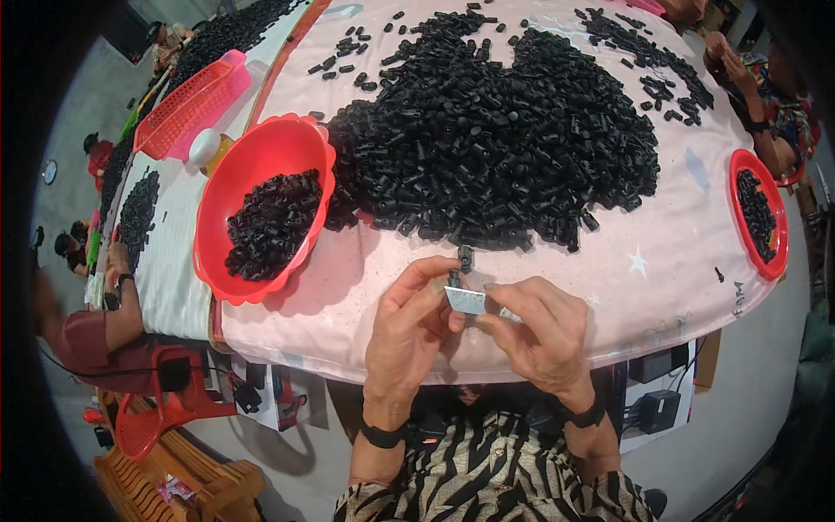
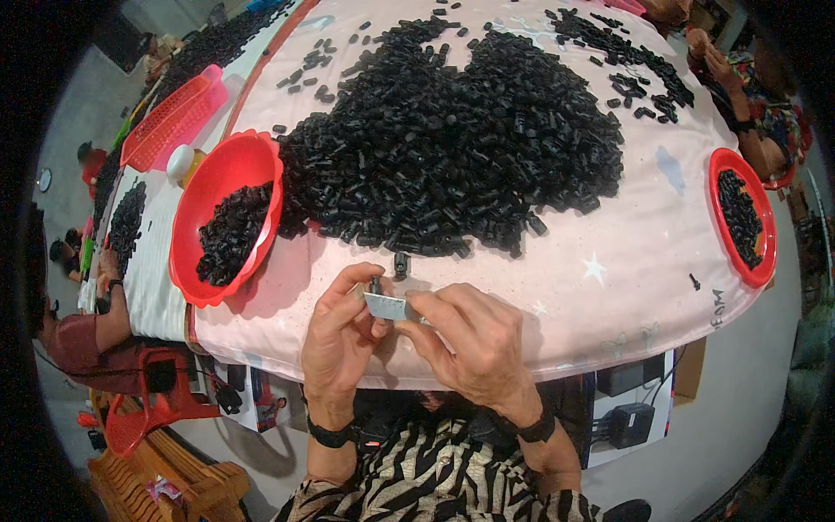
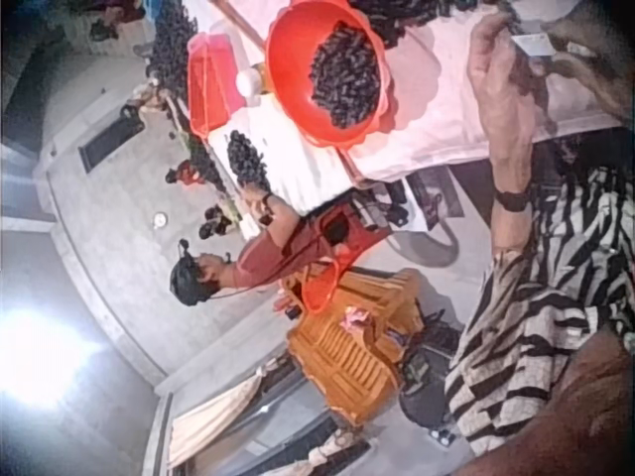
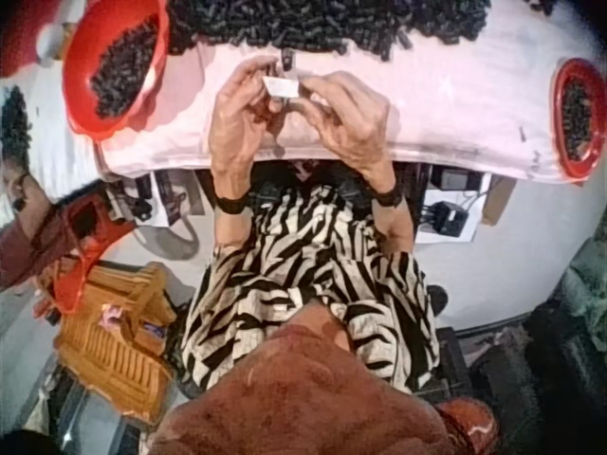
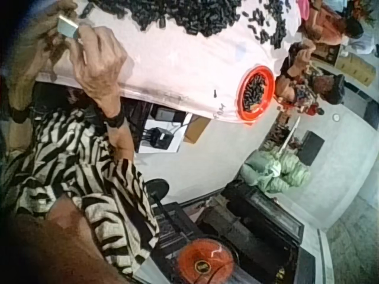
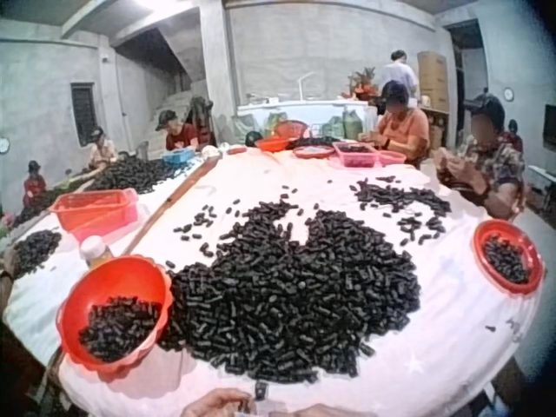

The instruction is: Trimming excess material from small black plastic shoe components using a metal blade at a workbench.

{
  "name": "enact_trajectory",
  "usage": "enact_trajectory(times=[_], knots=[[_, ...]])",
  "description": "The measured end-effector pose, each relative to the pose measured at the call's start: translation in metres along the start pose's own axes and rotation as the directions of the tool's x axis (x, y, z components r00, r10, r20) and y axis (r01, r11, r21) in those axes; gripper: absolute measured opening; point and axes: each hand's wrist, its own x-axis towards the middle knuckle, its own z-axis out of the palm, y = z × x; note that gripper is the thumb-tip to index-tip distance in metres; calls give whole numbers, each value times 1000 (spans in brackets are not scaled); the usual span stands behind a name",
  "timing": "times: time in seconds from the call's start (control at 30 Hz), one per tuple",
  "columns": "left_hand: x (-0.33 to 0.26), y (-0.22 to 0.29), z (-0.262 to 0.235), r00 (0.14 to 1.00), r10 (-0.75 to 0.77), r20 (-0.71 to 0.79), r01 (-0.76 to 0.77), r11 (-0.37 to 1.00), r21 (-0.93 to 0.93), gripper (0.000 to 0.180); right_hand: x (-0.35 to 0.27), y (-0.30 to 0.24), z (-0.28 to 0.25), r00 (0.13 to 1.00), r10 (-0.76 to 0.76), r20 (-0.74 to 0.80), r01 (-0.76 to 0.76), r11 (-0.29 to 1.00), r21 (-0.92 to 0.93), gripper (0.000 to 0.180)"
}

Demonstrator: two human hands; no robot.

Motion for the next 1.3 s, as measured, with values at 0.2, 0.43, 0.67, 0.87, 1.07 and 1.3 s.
enact_trajectory(times=[0.2, 0.43, 0.67, 0.87, 1.07, 1.3], knots=[[0, -1, 2, 1000, 0, 1, 0, 1000, 4, 26, -1, -2, 1, 999, 42, -17, -41, 999, 33, 28], [-1, -3, 5, 1000, 4, -25, -3, 999, 35, 25, -2, 2, 2, 1000, 20, -6, -20, 999, 43, 23], [-4, -5, 3, 1000, 10, -9, -9, 996, 90, 24, 0, 0, 3, 999, 43, -7, -43, 999, -4, 21], [-2, -4, 3, 1000, 29, 0, -29, 996, 85, 25, 0, 2, 2, 1000, -6, -19, 6, 1000, 10, 22], [-2, -5, 4, 1000, 29, 6, -30, 996, 81, 24, 1, 2, 2, 1000, 0, 2, 0, 1000, 3, 22], [-4, -7, 14, 997, 48, -61, -40, 991, 127, 25, 1, 2, 5, 999, 29, -37, -27, 999, 36, 21]])
